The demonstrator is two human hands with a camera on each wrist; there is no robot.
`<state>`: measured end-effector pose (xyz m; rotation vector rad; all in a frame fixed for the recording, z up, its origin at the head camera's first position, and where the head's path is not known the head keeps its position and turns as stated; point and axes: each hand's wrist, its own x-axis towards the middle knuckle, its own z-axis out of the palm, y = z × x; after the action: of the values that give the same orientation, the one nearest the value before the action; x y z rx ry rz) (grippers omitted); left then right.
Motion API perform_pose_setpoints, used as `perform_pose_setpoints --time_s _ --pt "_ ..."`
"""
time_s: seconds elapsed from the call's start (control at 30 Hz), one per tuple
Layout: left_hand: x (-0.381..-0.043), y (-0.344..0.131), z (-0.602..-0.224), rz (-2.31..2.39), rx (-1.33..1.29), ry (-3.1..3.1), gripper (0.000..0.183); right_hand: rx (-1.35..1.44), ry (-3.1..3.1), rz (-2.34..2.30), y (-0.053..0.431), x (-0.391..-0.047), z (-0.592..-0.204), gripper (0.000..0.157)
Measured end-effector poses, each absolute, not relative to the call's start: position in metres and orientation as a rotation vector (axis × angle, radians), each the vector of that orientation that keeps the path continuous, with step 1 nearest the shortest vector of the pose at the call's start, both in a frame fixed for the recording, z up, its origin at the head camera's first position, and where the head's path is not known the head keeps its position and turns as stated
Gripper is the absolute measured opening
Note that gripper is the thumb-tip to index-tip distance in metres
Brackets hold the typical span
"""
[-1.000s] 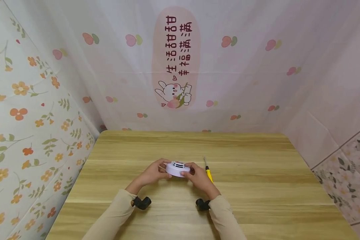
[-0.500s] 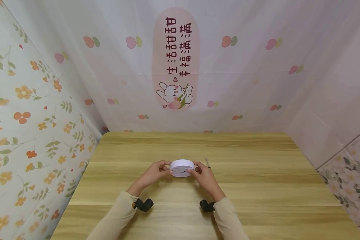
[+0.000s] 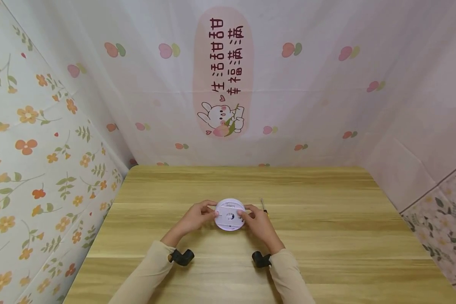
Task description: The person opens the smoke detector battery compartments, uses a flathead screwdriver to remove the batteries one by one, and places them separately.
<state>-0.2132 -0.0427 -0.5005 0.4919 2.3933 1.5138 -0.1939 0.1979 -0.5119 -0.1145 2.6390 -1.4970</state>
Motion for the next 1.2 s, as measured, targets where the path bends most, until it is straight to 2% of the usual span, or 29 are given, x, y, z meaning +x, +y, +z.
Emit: perform_pose_setpoints --time_s 0.17,0.43,0.8,1.2 --pt "-0.210 -0.043 -0.503 1.539 0.544 2.366 0.046 -0.086 2.566 -1.549 0.197 -0.194 -0.511 0.040" --pt "-0.207 -0.046 -0.498 1.524 0.536 2.340 0.044 -0.204 2.458 -1.606 0.202 -0.190 -0.514 0.054" --pt "-0.209 -0.048 -0.502 1.473 0.538 2.350 0.045 -0.190 2.396 -1.634 0.199 -0.191 -0.520 0.050" --pt "-0.206 -0.048 -0.507 1.349 0.569 2.323 0.055 -0.219 2.358 -1.595 0.200 -0.192 -0.530 0.052"
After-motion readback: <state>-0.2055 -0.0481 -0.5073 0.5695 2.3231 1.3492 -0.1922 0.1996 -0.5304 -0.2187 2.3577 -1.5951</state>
